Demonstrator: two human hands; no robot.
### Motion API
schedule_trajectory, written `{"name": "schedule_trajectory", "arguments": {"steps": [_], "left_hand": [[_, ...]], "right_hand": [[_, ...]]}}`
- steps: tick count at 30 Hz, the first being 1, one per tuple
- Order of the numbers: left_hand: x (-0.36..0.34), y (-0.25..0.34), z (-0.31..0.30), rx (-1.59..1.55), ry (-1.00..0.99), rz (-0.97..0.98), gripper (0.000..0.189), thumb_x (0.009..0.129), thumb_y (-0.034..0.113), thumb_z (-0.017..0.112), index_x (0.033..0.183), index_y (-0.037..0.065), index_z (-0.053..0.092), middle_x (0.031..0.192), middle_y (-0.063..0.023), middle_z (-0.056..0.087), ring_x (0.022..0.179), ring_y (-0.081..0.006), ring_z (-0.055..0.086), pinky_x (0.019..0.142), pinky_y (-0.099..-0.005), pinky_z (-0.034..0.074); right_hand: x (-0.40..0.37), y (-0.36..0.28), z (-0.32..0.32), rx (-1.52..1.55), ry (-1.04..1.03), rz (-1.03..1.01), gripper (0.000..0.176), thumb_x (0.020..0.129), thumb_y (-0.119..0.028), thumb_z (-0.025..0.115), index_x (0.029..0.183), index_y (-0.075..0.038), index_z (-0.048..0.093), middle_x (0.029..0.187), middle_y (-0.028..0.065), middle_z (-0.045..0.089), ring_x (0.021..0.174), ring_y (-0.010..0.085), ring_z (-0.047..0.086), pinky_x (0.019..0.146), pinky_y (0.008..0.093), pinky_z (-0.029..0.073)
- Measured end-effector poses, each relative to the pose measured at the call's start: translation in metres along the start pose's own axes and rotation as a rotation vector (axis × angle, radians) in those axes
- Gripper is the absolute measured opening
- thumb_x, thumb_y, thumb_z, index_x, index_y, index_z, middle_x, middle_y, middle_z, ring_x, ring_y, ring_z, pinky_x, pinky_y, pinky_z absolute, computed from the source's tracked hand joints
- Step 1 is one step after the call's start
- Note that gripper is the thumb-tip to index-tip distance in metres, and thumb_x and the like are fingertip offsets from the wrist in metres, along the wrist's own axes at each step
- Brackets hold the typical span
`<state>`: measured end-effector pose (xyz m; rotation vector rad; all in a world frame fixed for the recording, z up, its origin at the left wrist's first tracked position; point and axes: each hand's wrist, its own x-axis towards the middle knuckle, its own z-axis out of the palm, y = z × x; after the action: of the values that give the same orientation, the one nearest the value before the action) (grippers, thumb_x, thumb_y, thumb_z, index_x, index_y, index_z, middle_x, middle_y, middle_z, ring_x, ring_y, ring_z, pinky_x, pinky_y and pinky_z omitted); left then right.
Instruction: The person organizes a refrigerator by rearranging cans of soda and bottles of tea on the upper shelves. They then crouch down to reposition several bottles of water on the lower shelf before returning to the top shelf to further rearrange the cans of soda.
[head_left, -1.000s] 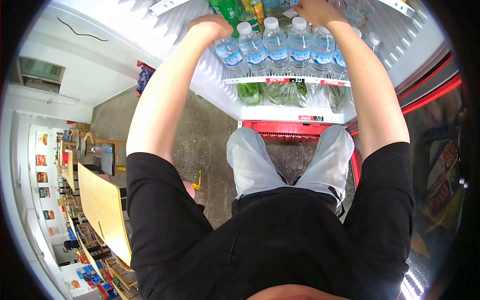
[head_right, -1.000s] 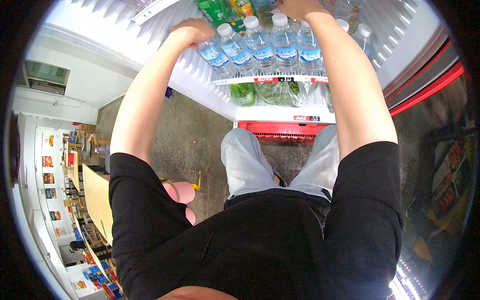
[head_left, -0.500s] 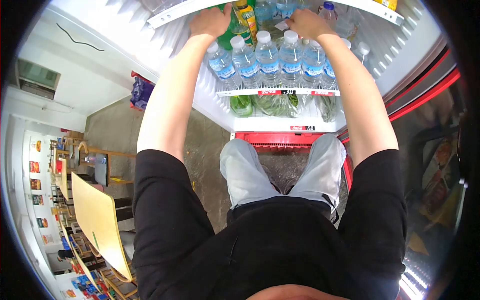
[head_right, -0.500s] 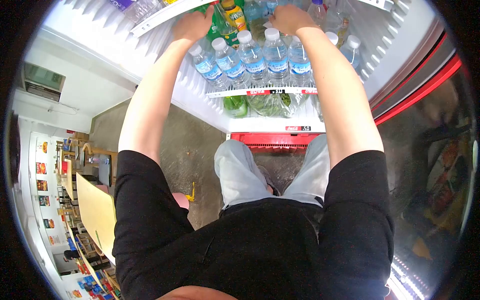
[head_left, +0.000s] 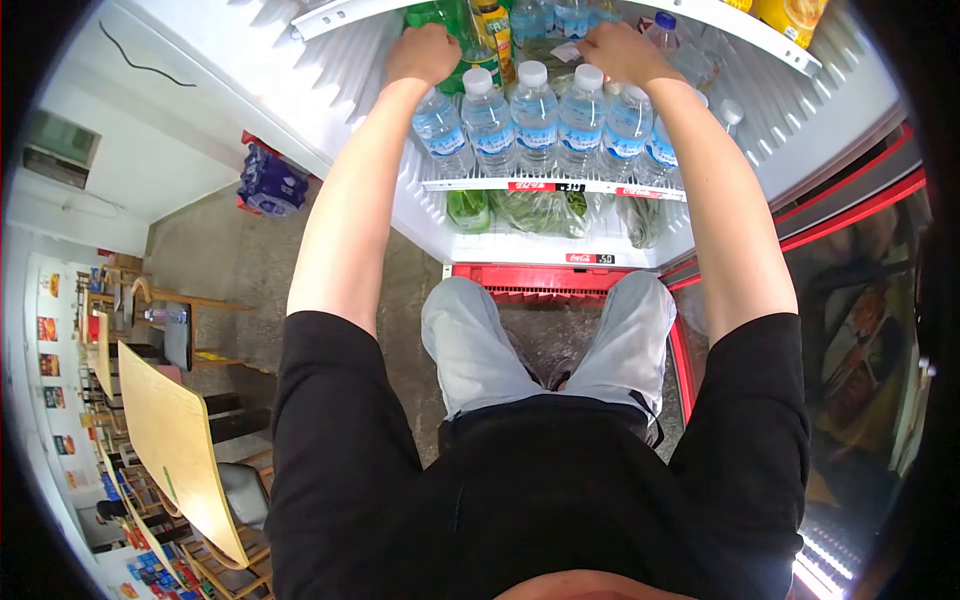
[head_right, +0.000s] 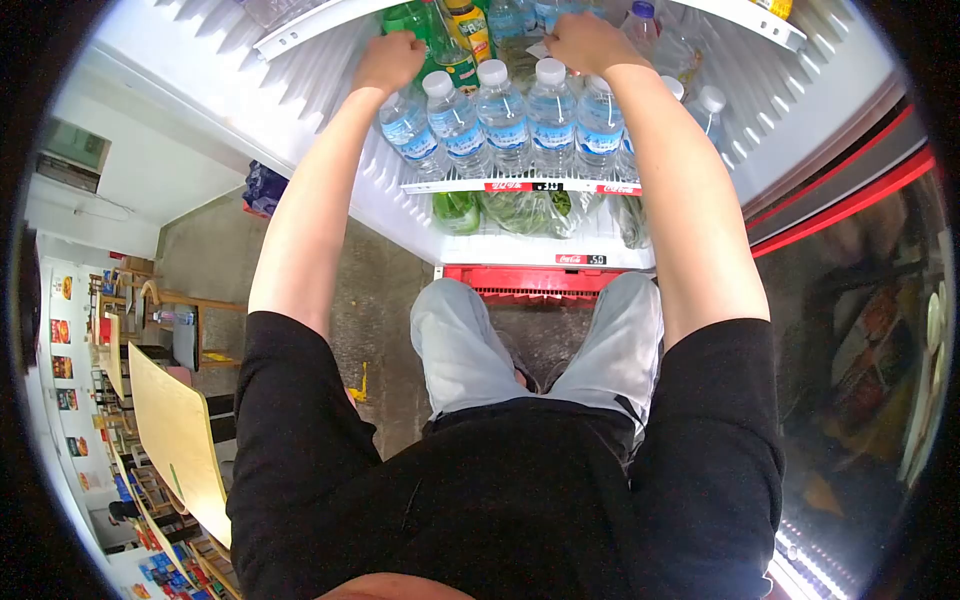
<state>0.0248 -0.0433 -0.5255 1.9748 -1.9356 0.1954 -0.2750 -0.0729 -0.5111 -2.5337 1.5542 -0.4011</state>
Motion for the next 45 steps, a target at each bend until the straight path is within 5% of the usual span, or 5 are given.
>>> {"name": "schedule_trajectory", "arguments": {"steps": [7, 13, 45], "left_hand": [[0.0, 0.006, 0.004, -0.065, 0.048, -0.052, 0.033, 0.09, 0.022, 0.06, 0.116, 0.002, 0.06, 0.112, -0.0254, 0.07, 0.11, -0.0434, 0.065, 0.095, -0.0523, 0.052], [-0.005, 0.014, -0.006, 0.002, -0.062, -0.061, 0.043, 0.089, 0.024, 0.062, 0.128, 0.004, 0.059, 0.122, -0.025, 0.067, 0.115, -0.0434, 0.065, 0.097, -0.0499, 0.054], [-0.007, 0.018, -0.008, 0.04, -0.088, -0.052, 0.043, 0.086, 0.033, 0.07, 0.119, 0.004, 0.069, 0.121, -0.0237, 0.068, 0.112, -0.0403, 0.067, 0.095, -0.0461, 0.056]], "right_hand": [[0.005, 0.009, 0.008, -0.126, 0.044, -0.033, 0.04, 0.097, -0.035, 0.048, 0.108, -0.007, 0.076, 0.103, 0.0174, 0.075, 0.113, 0.035, 0.067, 0.097, 0.0497, 0.053], [-0.002, 0.001, 0.0, -0.13, 0.032, 0.018, 0.04, 0.096, -0.035, 0.05, 0.114, -0.009, 0.075, 0.126, 0.0204, 0.067, 0.117, 0.0394, 0.064, 0.102, 0.0514, 0.051], [0.005, 0.01, 0.008, -0.143, 0.054, -0.01, 0.041, 0.097, -0.034, 0.05, 0.116, -0.006, 0.073, 0.125, 0.024, 0.067, 0.116, 0.0418, 0.064, 0.101, 0.052, 0.051]]}}
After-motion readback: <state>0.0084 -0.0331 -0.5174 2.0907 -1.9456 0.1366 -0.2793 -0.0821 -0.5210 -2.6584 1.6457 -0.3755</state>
